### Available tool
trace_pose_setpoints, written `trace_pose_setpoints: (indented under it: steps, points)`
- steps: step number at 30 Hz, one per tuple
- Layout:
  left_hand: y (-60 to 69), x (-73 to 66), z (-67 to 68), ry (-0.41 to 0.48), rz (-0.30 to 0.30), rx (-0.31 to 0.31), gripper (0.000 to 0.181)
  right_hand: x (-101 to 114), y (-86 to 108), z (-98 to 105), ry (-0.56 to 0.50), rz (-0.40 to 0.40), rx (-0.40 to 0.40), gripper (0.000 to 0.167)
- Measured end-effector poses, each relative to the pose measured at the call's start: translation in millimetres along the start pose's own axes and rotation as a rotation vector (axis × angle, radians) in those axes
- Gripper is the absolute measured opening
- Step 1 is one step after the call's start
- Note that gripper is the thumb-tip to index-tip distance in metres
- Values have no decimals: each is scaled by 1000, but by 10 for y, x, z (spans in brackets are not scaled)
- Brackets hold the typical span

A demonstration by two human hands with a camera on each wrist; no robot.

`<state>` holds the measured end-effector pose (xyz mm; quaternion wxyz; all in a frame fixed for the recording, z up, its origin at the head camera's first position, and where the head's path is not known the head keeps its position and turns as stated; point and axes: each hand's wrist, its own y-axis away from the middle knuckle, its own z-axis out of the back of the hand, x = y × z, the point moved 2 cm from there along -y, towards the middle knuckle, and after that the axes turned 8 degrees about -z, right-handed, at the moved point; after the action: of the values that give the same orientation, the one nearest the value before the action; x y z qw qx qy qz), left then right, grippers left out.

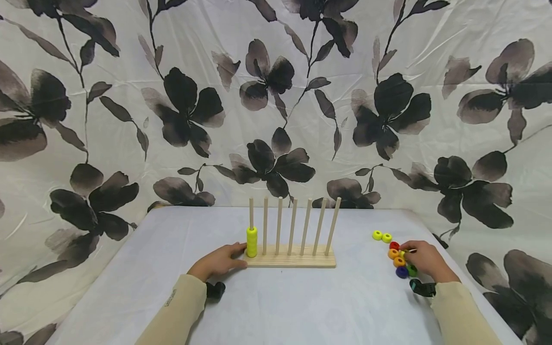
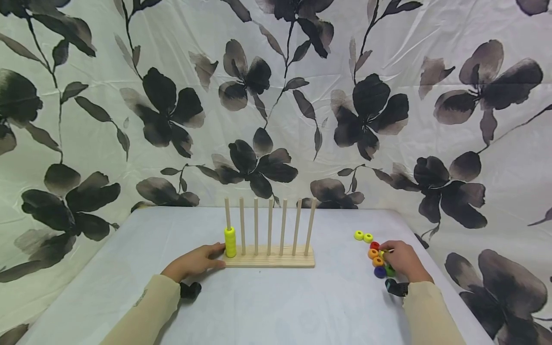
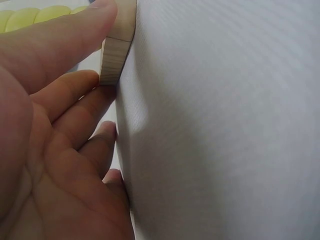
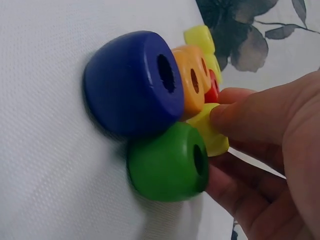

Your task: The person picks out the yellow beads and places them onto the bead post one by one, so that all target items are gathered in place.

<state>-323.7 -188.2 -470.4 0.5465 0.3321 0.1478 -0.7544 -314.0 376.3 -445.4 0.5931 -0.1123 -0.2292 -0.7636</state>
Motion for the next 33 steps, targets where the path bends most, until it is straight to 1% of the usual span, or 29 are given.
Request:
trace_pose_setpoints:
  steps: [7,11,16,21,24,28,33]
  points:
    - [17,2,7,-7,-14,-4,69,35,63,59,-28,-8,9,39]
    - [22,3,3,-4,-25,-5,68,114,124,89,-41,16,4,40]
    - [28,5,7,-2,-29,-6,68,264,176,134,-61,73,-13,37]
    - [28,7,5,0,-17,-4,69,445,222,207,-52,133,-69,34]
    - [32,4,4,6,-8,-3,69,572,260,240,-66,155,-79,34]
    - [19,1,11,9,-10,-1,69,739,311,269,-99,172,-84,33]
    - [4,24,10,11,-21,-1,69,860,372,271,-92,210,-101,30]
